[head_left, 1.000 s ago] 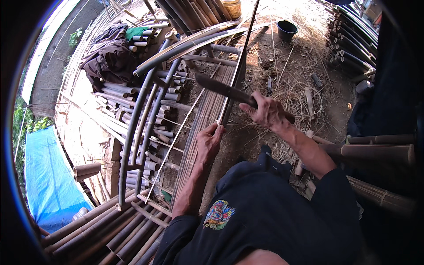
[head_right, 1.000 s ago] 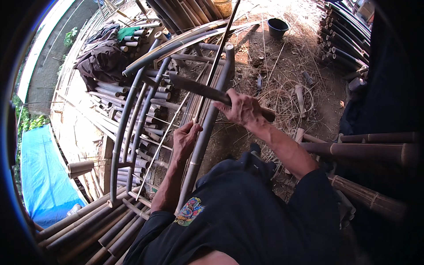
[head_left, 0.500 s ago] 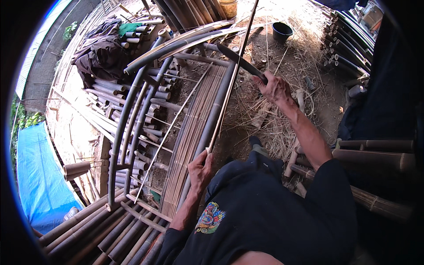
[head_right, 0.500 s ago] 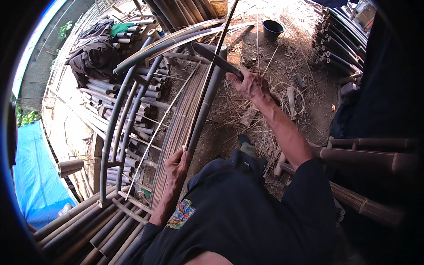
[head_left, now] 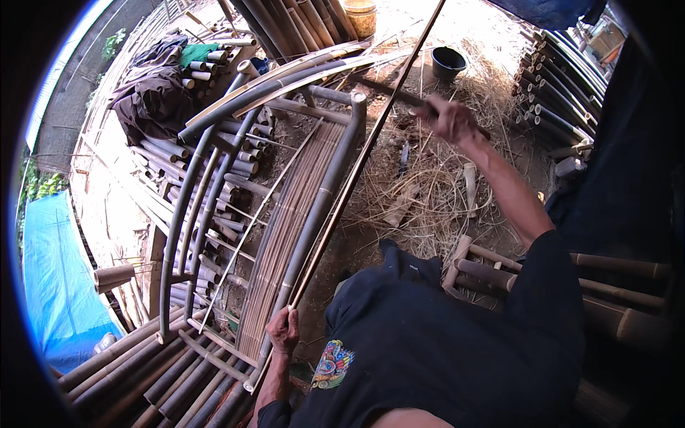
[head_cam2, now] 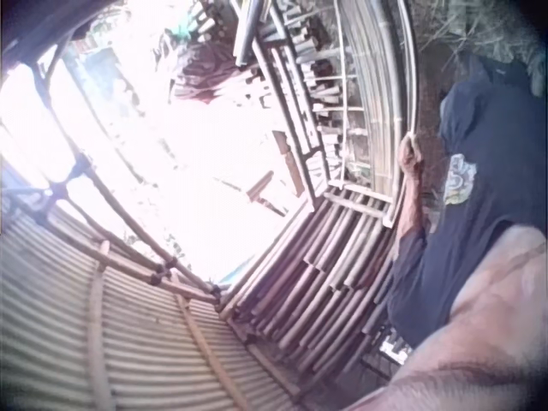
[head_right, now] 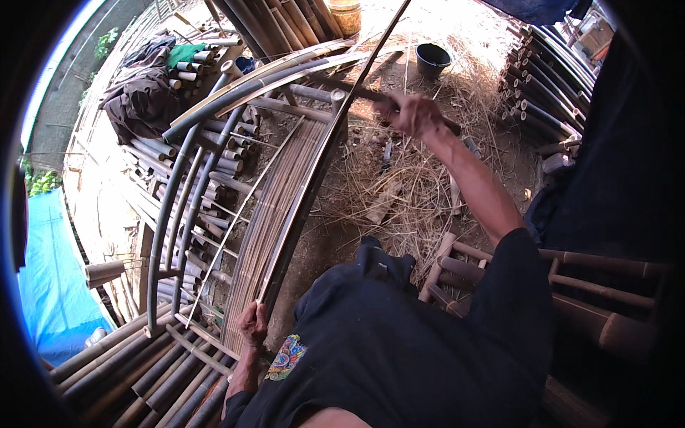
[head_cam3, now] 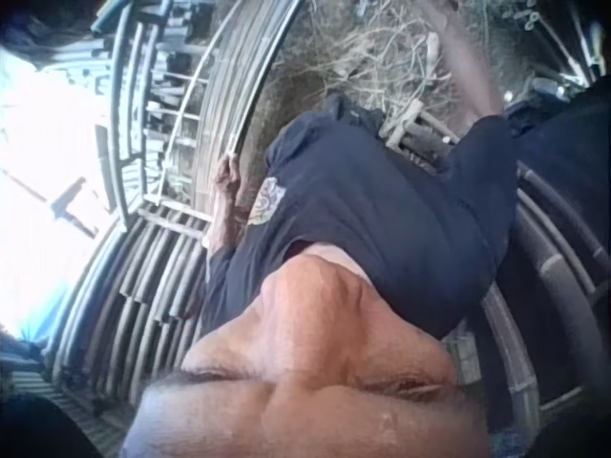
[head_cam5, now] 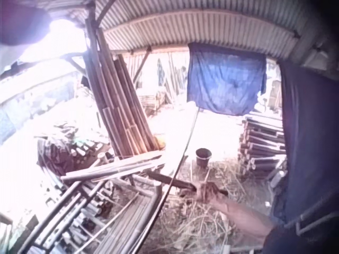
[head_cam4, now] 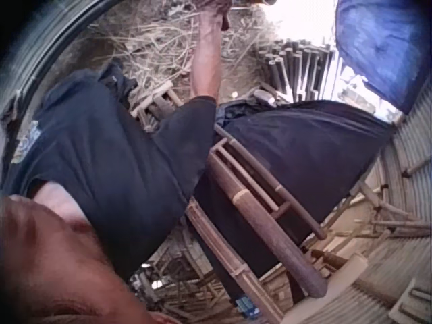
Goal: The person uses a machete to split long bamboo poles into thin strips. They repeatedly strike the bamboo against a wooden block to drive the blade through the material, separating it into usable pieces.
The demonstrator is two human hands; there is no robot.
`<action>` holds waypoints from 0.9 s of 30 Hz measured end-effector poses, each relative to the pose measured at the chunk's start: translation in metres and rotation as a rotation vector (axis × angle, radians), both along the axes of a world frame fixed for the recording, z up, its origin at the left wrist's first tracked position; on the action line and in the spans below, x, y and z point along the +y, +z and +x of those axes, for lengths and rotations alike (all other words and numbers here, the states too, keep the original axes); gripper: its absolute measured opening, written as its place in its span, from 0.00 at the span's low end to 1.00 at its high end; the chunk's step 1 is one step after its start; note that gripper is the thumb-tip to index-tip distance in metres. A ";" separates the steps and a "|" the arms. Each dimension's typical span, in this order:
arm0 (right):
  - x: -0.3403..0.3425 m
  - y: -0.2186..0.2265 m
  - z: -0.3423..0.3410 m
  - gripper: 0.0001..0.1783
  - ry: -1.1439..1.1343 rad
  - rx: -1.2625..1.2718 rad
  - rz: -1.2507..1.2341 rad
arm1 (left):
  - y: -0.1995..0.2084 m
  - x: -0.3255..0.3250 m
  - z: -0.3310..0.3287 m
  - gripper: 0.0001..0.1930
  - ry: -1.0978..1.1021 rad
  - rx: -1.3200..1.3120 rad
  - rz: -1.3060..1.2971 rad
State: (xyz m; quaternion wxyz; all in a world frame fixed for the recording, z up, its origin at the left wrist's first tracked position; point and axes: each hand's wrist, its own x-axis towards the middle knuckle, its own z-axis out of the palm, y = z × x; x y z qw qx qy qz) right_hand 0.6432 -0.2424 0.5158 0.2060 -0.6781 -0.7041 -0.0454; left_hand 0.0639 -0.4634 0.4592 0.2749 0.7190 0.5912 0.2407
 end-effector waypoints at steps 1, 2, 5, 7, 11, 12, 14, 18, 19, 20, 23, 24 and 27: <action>0.014 0.003 0.041 0.38 -0.240 0.050 -0.050 | -0.002 -0.004 0.000 0.06 0.001 0.021 0.018; 0.019 0.012 0.082 0.40 -0.393 0.186 -0.091 | -0.011 -0.014 -0.011 0.06 -0.004 0.028 0.009; 0.026 0.051 0.148 0.47 -0.725 0.348 -0.155 | -0.012 -0.020 -0.004 0.08 0.048 -0.053 -0.159; 0.021 0.056 0.149 0.50 -0.745 0.331 -0.244 | -0.018 -0.015 0.011 0.10 0.107 -0.186 -0.387; -0.031 0.032 0.002 0.38 -0.237 0.468 -0.131 | 0.047 0.079 0.147 0.26 0.010 -0.563 -0.524; -0.046 0.012 -0.027 0.38 -0.096 0.390 -0.089 | 0.066 0.104 0.172 0.26 -0.037 -0.672 -0.628; -0.075 0.013 -0.096 0.35 0.077 0.389 -0.161 | 0.095 0.132 0.202 0.28 -0.074 -0.786 -0.723; -0.107 0.011 -0.161 0.34 0.191 0.438 -0.088 | 0.114 0.162 0.222 0.34 -0.149 -0.693 -0.767; -0.109 0.008 -0.165 0.34 0.209 0.443 -0.051 | 0.116 0.164 0.222 0.36 -0.176 -0.641 -0.792; -0.109 0.007 -0.164 0.35 0.186 0.528 -0.084 | 0.119 0.158 0.226 0.38 -0.168 -0.646 -0.721; -0.090 0.010 -0.150 0.32 0.090 0.394 -0.165 | 0.125 0.140 0.222 0.39 -0.160 -0.768 -0.656; -0.083 0.012 -0.143 0.33 0.061 0.354 -0.143 | 0.126 0.134 0.218 0.40 -0.164 -0.795 -0.656; -0.055 0.018 -0.104 0.39 -0.058 0.348 -0.174 | 0.122 0.113 0.200 0.41 -0.176 -0.810 -0.704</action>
